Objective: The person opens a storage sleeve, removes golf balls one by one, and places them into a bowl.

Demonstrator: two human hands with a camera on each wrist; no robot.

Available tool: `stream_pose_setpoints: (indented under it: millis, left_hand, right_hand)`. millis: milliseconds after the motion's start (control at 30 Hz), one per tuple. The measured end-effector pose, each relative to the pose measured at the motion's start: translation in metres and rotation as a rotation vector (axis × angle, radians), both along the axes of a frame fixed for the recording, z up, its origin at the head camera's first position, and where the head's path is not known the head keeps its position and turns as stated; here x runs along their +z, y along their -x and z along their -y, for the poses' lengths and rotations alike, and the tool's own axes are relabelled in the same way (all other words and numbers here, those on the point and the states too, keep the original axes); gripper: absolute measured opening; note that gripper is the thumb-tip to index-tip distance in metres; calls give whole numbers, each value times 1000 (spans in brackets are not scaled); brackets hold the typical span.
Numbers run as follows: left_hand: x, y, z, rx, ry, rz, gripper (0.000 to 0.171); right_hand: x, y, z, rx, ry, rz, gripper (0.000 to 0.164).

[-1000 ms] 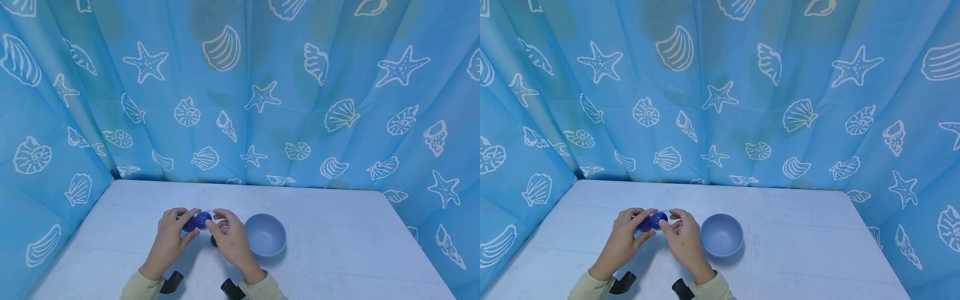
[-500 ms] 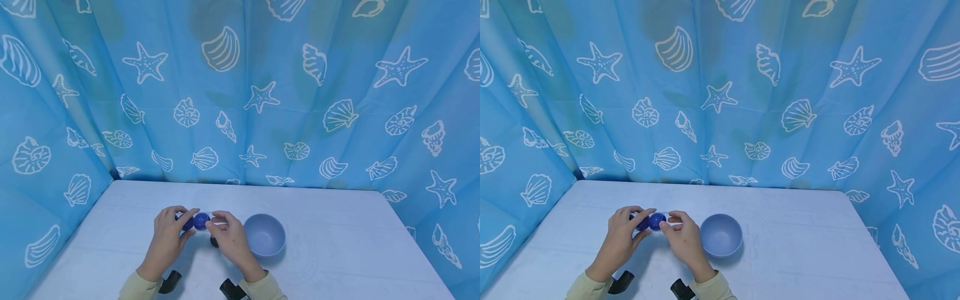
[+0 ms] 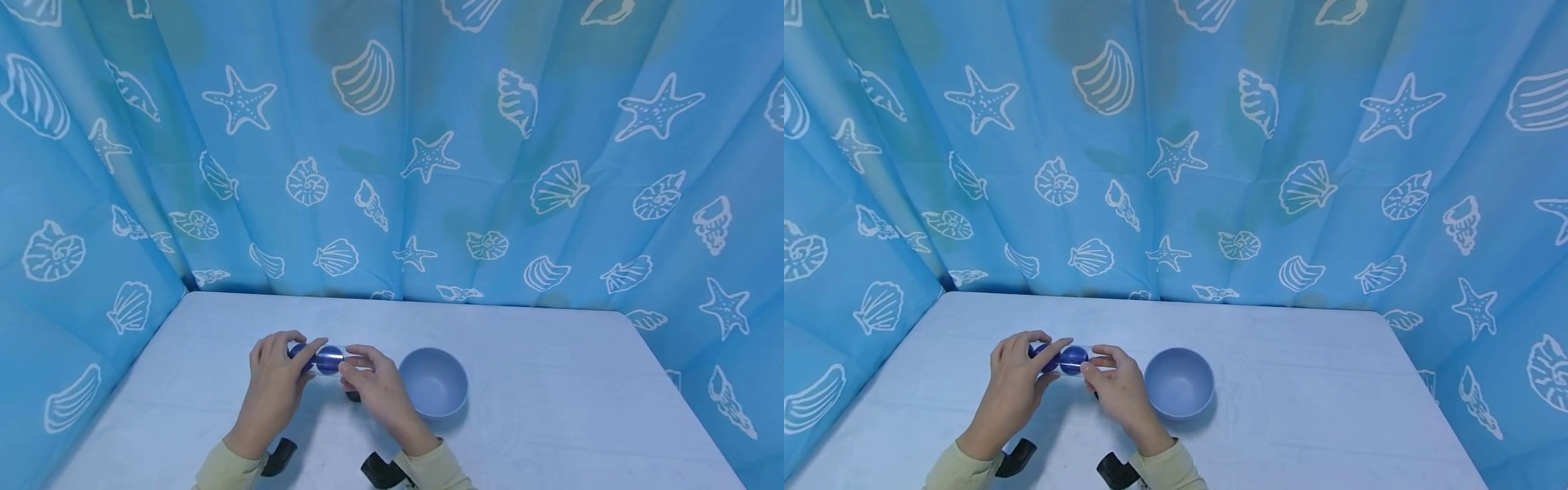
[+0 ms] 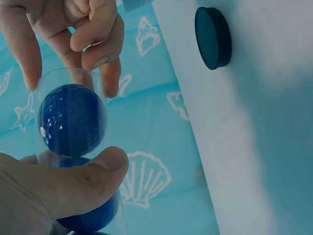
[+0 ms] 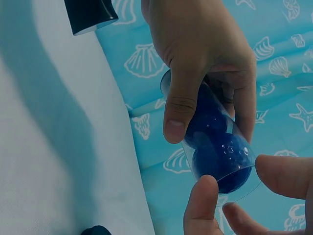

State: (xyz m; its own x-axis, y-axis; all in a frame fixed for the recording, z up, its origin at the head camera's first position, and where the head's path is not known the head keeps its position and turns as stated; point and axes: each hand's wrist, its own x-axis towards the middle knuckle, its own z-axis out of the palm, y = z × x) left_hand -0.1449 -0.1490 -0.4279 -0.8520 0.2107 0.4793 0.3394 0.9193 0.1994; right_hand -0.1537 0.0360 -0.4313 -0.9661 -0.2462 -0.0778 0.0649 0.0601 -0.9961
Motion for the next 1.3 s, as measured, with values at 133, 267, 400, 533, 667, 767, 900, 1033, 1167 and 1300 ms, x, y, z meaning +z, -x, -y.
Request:
stream_pose_setpoints:
  millis: [133,267,400,533,667,767,900,1033,1167,1300]
  left_hand:
    - [1,0,0,-1,5,-17,63]
    - [2,-1,1,-1,7,-29,64]
    - [2,0,1,9,9,-18,65]
    - [4,0,-1,17,8,-2,62]
    - [5,0,-2,28,8,24,58]
    - [5,0,-2,37,11,44,57]
    - [6,-1,-2,39,9,58,57]
    - [7,-2,-2,32,5,65,58]
    - [6,-2,-2,32,6,69,58]
    - [7,-2,-2,38,3,64,59]
  right_hand:
    - [-1,2,-1,19,22,20,47]
    - [-1,3,-1,25,21,34,48]
    - [0,5,-3,26,23,33,51]
    - [0,6,-4,23,34,24,50]
    - [0,6,-4,16,35,24,51]
    - [1,6,-4,15,33,24,51]
    - [2,5,-5,20,37,14,51]
    - [3,5,-7,24,30,4,50]
    - [6,5,-9,24,4,14,50]
    - [9,6,-12,22,-55,13,49]
